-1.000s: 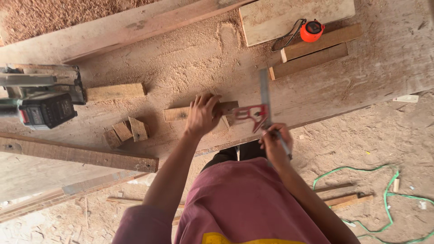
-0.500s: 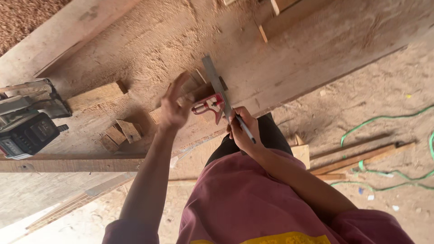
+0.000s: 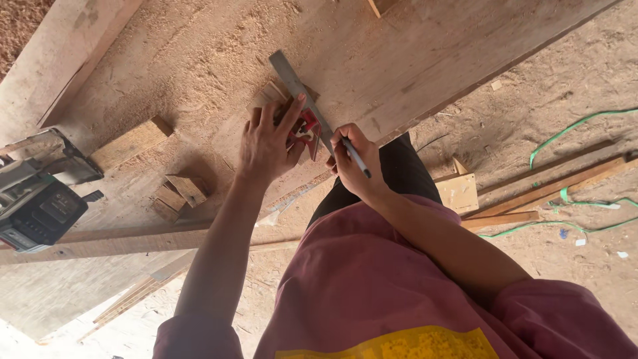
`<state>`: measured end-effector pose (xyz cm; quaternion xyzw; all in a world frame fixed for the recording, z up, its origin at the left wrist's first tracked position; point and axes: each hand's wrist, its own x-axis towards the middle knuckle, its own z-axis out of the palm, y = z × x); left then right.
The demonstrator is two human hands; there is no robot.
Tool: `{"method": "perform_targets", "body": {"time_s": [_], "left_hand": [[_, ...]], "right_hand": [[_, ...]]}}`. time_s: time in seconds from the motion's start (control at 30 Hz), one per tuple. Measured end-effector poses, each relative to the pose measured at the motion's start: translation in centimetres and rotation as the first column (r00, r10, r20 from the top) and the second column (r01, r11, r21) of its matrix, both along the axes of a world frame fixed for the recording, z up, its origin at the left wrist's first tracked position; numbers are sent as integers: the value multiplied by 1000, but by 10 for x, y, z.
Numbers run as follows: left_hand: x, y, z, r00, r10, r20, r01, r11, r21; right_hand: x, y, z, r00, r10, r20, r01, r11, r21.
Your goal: The person uses a cordless circular saw to cut a wooden plank on a workbench. They then measure and mark smaller wooden pieces with a tape measure, pencil, and square before cutting them with the saw. The cut pieces are stacked on the workbench.
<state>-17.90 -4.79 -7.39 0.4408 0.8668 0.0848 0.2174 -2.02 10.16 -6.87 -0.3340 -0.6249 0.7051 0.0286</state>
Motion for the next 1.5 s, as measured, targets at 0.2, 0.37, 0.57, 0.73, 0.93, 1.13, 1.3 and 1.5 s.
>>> {"method": "perform_targets", "body": {"time_s": [0.2,0.37,0.57,0.73,0.93,1.13,1.3,1.5], "left_hand": [[11,0,-17,971,39,-237,19,970,240],[12,-3,-16,972,33,-234,25,970,240],[6,-13,-3,968,129,-214,-64,955,290],[17,-22,-5,935,354,13,-338,879,337],[12,-46,-6,913,402,68,-400,852,339],[10,-51,-12,915,385,122,-403,860,313],[-3,-59,-12,855,265,446,-442,823,358],[10,-50,-6,970,215,116,-243,890,386]], "right_hand": [[0,32,-6,984,174,-34,-143,893,426],[-43,67,-20,920,301,-253,-135,846,517],[-40,35,-13,945,299,132,-326,849,415],[-20,8,-15,982,146,-121,-116,966,229],[-3,31,-13,991,132,-30,-129,987,97],[-3,23,-2,980,189,-57,-173,962,212],[-16,17,-4,979,201,-35,-190,959,209],[-15,2,-2,965,259,-34,-236,921,309]]}}
